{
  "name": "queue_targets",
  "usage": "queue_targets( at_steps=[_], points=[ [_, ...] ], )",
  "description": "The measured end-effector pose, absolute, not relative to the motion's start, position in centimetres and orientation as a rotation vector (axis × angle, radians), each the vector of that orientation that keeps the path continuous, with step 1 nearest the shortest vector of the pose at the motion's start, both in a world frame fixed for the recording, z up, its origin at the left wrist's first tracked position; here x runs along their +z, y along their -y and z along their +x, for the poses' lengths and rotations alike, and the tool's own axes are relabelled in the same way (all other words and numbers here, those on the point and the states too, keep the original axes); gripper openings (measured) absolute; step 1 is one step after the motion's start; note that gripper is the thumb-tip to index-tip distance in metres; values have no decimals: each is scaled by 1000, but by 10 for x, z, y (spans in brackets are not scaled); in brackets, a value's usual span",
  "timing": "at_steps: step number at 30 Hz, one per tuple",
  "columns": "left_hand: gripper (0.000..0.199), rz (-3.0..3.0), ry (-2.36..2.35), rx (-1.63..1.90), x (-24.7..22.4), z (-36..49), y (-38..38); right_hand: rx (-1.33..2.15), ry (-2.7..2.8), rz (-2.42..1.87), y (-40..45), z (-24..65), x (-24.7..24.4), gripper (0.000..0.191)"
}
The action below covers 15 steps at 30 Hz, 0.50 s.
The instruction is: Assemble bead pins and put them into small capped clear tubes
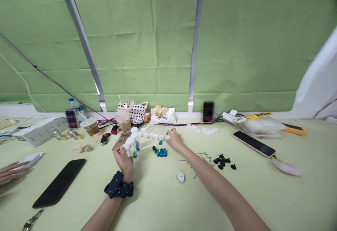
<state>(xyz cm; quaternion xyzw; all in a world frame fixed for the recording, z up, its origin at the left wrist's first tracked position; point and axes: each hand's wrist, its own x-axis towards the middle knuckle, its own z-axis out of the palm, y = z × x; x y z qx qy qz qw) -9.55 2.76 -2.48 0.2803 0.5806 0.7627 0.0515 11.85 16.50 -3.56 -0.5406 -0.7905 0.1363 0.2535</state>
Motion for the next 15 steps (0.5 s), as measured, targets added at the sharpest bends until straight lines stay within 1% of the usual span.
queue_targets(
  at_steps=[10,15],
  points=[
    [25,987,-1849,2373,-25,-95,-37,346,2002,-1391,-161,141,-33,23],
    [30,1055,-1802,2361,-26,-98,-30,288,1879,-1319,-148,171,-17,25]
  ],
)
